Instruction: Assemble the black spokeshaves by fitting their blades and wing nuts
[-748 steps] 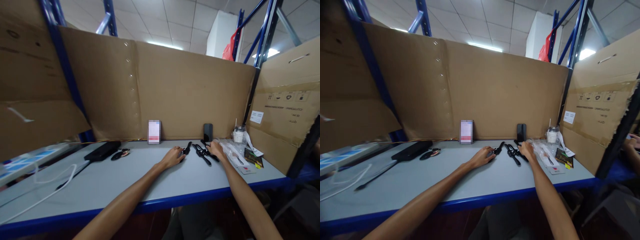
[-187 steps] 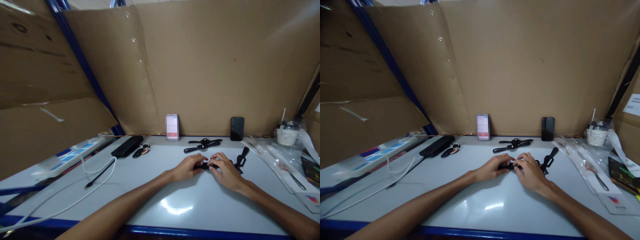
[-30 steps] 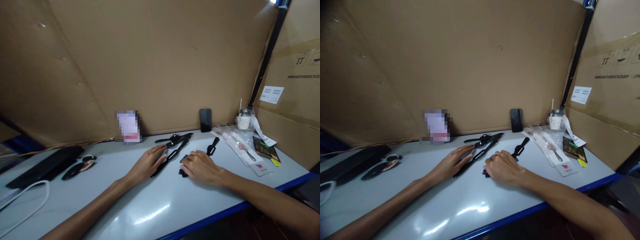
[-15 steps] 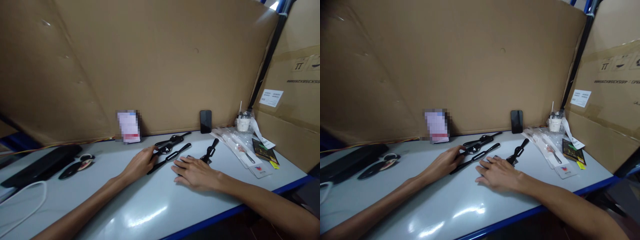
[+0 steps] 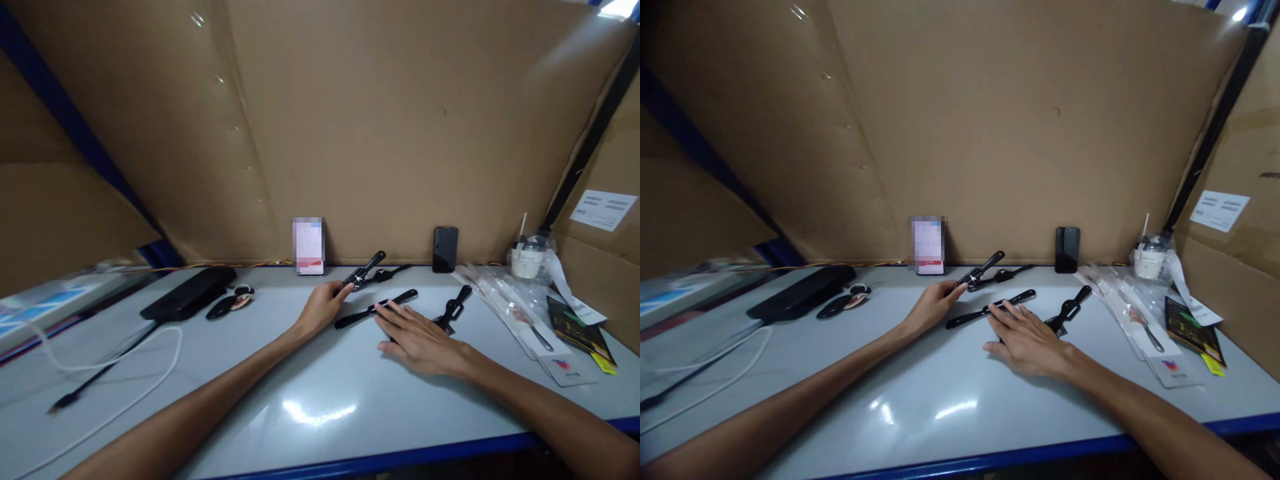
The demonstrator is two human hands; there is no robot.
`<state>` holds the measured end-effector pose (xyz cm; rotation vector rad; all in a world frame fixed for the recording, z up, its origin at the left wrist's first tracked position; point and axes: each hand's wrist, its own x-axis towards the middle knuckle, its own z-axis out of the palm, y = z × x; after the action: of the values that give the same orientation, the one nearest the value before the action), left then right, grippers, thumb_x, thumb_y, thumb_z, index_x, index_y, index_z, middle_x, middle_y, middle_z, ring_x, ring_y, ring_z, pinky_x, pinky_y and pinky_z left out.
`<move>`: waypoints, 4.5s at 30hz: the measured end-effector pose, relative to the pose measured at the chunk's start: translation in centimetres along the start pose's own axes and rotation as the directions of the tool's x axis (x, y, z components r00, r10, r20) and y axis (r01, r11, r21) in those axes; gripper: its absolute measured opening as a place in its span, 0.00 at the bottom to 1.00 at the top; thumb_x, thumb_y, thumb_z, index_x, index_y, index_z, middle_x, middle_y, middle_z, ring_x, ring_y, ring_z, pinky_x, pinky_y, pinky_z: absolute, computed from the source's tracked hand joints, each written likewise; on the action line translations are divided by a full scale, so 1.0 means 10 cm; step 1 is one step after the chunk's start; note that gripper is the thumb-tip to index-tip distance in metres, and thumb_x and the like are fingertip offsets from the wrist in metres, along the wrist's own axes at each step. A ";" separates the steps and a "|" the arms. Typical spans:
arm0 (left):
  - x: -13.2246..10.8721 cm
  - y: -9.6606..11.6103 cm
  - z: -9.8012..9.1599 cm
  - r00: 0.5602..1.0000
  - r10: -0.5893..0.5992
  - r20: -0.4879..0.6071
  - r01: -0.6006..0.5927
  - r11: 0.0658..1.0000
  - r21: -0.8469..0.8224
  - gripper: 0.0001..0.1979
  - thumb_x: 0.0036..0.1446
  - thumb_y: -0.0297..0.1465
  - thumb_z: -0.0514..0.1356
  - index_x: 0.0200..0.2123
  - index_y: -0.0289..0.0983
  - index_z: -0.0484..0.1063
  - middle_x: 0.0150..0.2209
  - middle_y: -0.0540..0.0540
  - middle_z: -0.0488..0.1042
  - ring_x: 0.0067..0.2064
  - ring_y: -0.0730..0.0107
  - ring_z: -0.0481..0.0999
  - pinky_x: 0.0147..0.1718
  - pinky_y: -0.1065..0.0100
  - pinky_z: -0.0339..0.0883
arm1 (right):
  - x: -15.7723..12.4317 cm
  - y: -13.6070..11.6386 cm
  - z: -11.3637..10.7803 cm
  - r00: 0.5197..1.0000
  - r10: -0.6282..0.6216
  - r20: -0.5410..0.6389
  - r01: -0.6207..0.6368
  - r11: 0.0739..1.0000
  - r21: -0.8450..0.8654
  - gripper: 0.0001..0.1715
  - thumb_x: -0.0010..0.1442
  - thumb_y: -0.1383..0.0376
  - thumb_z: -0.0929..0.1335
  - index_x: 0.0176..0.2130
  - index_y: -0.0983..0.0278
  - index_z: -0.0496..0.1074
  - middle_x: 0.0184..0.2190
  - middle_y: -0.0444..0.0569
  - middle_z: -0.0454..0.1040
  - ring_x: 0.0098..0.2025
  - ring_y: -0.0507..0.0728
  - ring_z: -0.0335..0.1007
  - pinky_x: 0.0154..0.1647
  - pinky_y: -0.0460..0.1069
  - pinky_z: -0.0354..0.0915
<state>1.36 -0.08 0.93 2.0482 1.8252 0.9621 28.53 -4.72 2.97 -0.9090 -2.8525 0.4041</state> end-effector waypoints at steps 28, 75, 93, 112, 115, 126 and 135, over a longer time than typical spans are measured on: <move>-0.31 0.30 -0.01 0.858 0.343 0.383 -0.360 0.933 -0.028 0.26 0.68 0.45 0.55 0.20 0.37 0.65 0.19 0.52 0.62 0.24 0.72 0.57 0.27 0.67 0.46 | 0.00 0.26 -0.12 0.870 0.144 -0.471 -0.205 0.975 -0.082 0.13 0.74 0.68 0.63 0.45 0.65 0.77 0.49 0.57 0.79 0.54 0.65 0.68 0.57 0.60 0.64; -0.41 0.35 0.03 0.772 0.505 0.385 -0.587 0.800 0.127 0.23 0.74 0.37 0.50 0.27 0.37 0.73 0.26 0.45 0.77 0.28 0.66 0.73 0.30 0.65 0.55 | 0.16 -0.05 0.25 0.946 -0.010 -0.325 -0.008 0.999 -0.054 0.05 0.67 0.71 0.61 0.40 0.61 0.64 0.41 0.54 0.72 0.43 0.63 0.66 0.47 0.58 0.65; -0.36 0.30 0.02 0.762 0.483 0.431 -0.569 0.817 0.090 0.22 0.74 0.37 0.50 0.28 0.37 0.73 0.27 0.47 0.76 0.28 0.68 0.71 0.30 0.66 0.53 | 0.12 -0.01 0.20 0.881 0.071 -0.468 0.088 0.947 0.309 0.10 0.61 0.74 0.72 0.39 0.61 0.71 0.46 0.51 0.75 0.53 0.62 0.69 0.55 0.59 0.66; -0.35 0.33 0.01 0.781 0.464 0.417 -0.557 0.820 0.130 0.22 0.73 0.37 0.52 0.27 0.37 0.72 0.25 0.48 0.74 0.26 0.70 0.66 0.28 0.66 0.49 | 0.12 0.04 0.28 0.840 -0.009 -0.543 0.123 0.977 0.173 0.07 0.69 0.71 0.67 0.40 0.62 0.76 0.49 0.54 0.74 0.54 0.63 0.71 0.56 0.61 0.68; -0.36 0.33 0.01 0.783 0.463 0.416 -0.552 0.825 0.122 0.21 0.73 0.37 0.52 0.27 0.37 0.72 0.26 0.48 0.74 0.26 0.70 0.66 0.28 0.66 0.49 | 0.08 0.01 0.26 0.846 -0.052 -0.530 0.171 0.969 0.179 0.06 0.69 0.69 0.69 0.40 0.61 0.78 0.50 0.55 0.73 0.55 0.64 0.70 0.57 0.61 0.68; -0.36 0.34 0.00 0.784 0.460 0.417 -0.548 0.828 0.116 0.21 0.73 0.36 0.52 0.26 0.37 0.71 0.25 0.48 0.73 0.26 0.69 0.66 0.29 0.66 0.50 | 0.17 0.08 0.29 0.811 0.165 -0.561 -0.017 0.966 0.260 0.08 0.63 0.74 0.70 0.36 0.61 0.71 0.46 0.53 0.74 0.53 0.64 0.70 0.55 0.63 0.68; -0.36 0.35 -0.01 0.770 0.477 0.423 -0.567 0.816 0.111 0.21 0.74 0.34 0.50 0.27 0.37 0.72 0.26 0.47 0.74 0.27 0.68 0.70 0.29 0.65 0.54 | 0.10 0.02 0.25 0.850 0.002 -0.526 0.131 0.968 0.215 0.10 0.70 0.66 0.69 0.36 0.62 0.80 0.51 0.56 0.74 0.56 0.64 0.70 0.57 0.62 0.68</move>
<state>4.05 -4.21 1.82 2.7452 1.2222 0.4030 27.32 -4.49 0.56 -0.7325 -2.2661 0.4115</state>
